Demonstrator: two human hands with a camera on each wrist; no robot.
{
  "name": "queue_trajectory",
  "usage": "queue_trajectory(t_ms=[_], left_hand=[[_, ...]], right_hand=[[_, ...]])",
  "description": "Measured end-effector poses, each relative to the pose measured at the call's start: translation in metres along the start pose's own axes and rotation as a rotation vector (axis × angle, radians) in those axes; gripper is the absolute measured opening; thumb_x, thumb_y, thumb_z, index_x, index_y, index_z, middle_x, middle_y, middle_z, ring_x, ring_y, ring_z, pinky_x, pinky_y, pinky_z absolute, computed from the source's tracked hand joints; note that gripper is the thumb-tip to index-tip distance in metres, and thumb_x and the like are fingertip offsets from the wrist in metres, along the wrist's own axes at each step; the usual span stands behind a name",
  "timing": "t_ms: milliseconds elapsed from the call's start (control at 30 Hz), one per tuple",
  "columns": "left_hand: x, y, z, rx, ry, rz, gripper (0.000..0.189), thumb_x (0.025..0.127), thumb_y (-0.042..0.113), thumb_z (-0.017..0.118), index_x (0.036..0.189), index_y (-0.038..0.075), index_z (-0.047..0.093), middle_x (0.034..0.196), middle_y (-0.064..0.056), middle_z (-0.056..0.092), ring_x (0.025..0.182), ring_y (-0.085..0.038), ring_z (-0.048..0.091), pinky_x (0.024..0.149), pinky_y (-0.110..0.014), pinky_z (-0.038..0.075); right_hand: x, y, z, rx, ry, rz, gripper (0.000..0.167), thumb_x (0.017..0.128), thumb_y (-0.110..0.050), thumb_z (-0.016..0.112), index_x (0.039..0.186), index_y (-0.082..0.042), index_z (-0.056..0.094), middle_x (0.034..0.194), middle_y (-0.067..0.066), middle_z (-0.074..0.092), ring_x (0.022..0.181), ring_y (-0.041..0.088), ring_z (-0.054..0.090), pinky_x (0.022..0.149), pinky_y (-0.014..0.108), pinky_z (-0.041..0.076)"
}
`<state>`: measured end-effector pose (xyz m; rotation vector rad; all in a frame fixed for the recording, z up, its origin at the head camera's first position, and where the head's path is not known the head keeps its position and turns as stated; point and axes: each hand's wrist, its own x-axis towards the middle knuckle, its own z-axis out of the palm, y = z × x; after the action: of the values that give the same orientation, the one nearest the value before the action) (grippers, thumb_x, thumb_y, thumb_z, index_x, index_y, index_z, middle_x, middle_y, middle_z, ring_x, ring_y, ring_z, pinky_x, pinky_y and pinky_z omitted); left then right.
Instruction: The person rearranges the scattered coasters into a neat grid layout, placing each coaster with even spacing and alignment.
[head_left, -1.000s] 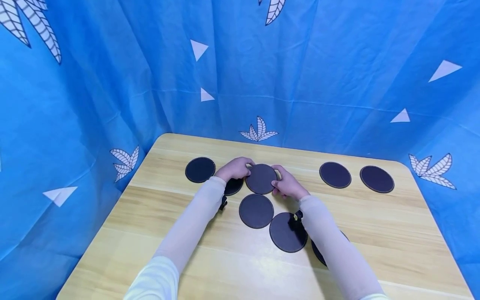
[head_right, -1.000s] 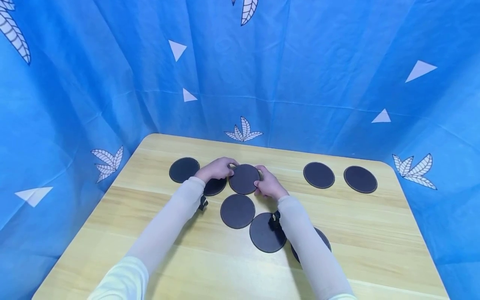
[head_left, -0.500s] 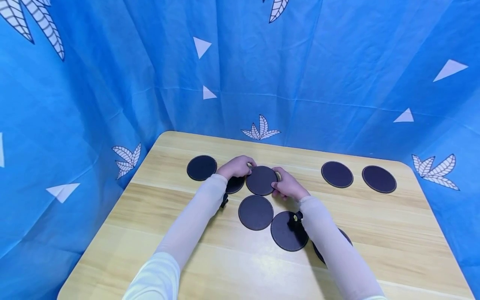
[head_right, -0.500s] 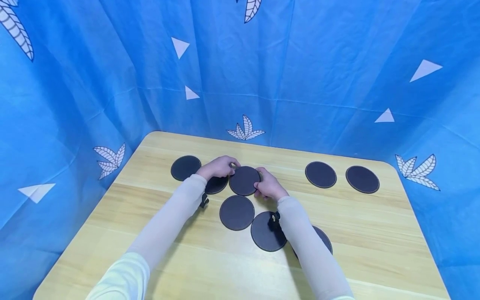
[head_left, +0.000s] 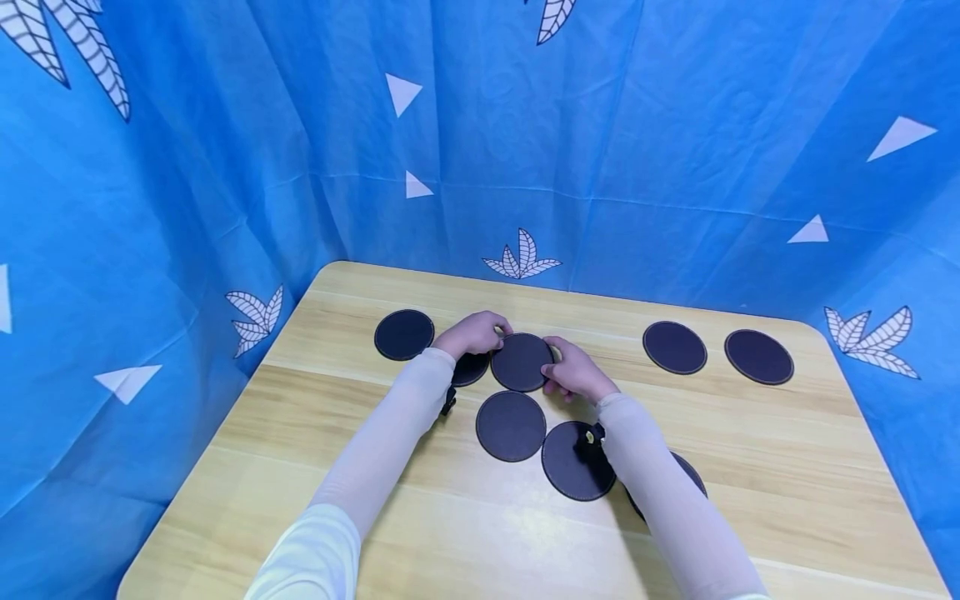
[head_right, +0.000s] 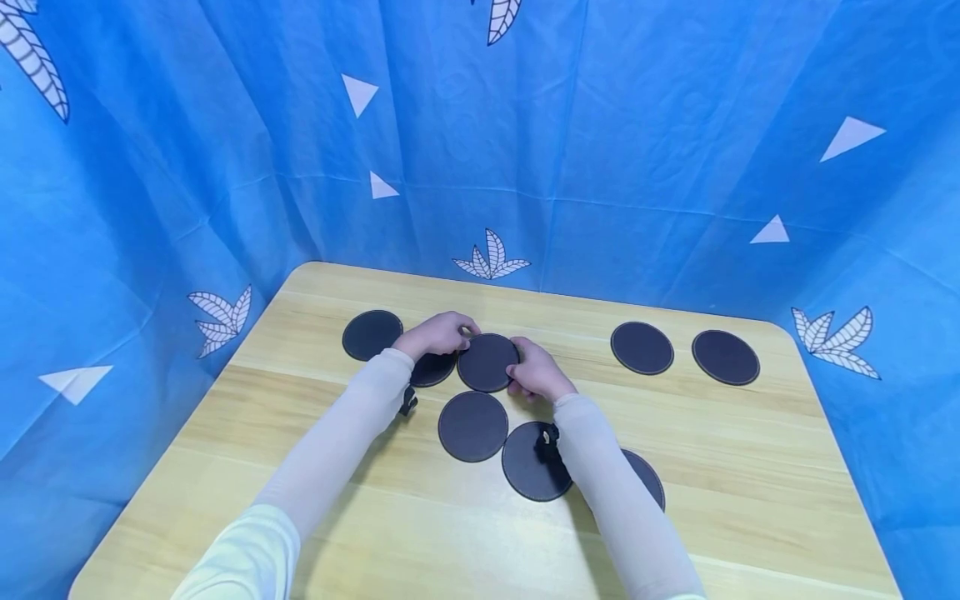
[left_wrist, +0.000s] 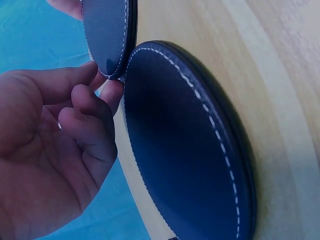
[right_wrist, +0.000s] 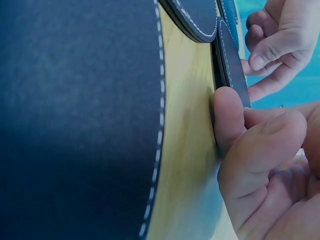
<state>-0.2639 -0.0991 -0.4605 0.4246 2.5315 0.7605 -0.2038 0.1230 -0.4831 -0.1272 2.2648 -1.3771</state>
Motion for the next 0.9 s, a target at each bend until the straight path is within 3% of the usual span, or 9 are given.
queue_trajectory(t_ms=[333, 633, 900], left_hand=[[-0.003, -0.002, -0.001, 0.022, 0.006, 0.014, 0.029, 0.102, 0.009, 0.059, 0.130, 0.012, 0.067, 0.136, -0.008, 0.060, 0.122, -0.025, 0.055, 0.097, -0.038, 0.045], [-0.007, -0.004, -0.003, 0.008, 0.013, 0.018, 0.032, 0.102, 0.011, 0.060, 0.133, 0.012, 0.065, 0.139, -0.007, 0.059, 0.125, -0.025, 0.054, 0.099, -0.039, 0.045], [-0.019, -0.014, -0.015, -0.054, 0.046, 0.098, 0.036, 0.103, 0.010, 0.056, 0.138, 0.009, 0.061, 0.129, -0.008, 0.064, 0.111, -0.023, 0.062, 0.093, -0.038, 0.050]], right_hand=[[0.000, -0.004, 0.004, -0.008, 0.006, 0.016, 0.067, 0.100, -0.004, 0.054, 0.160, -0.006, 0.025, 0.068, 0.016, 0.068, 0.045, 0.016, 0.049, 0.043, 0.030, 0.044], [-0.001, -0.005, 0.005, -0.011, 0.005, 0.018, 0.066, 0.101, -0.004, 0.053, 0.160, -0.006, 0.025, 0.067, 0.015, 0.068, 0.044, 0.015, 0.049, 0.043, 0.030, 0.045], [-0.002, -0.007, 0.003, -0.023, 0.034, -0.002, 0.063, 0.101, -0.005, 0.054, 0.158, -0.005, 0.028, 0.066, 0.015, 0.068, 0.043, 0.015, 0.047, 0.042, 0.030, 0.045]])
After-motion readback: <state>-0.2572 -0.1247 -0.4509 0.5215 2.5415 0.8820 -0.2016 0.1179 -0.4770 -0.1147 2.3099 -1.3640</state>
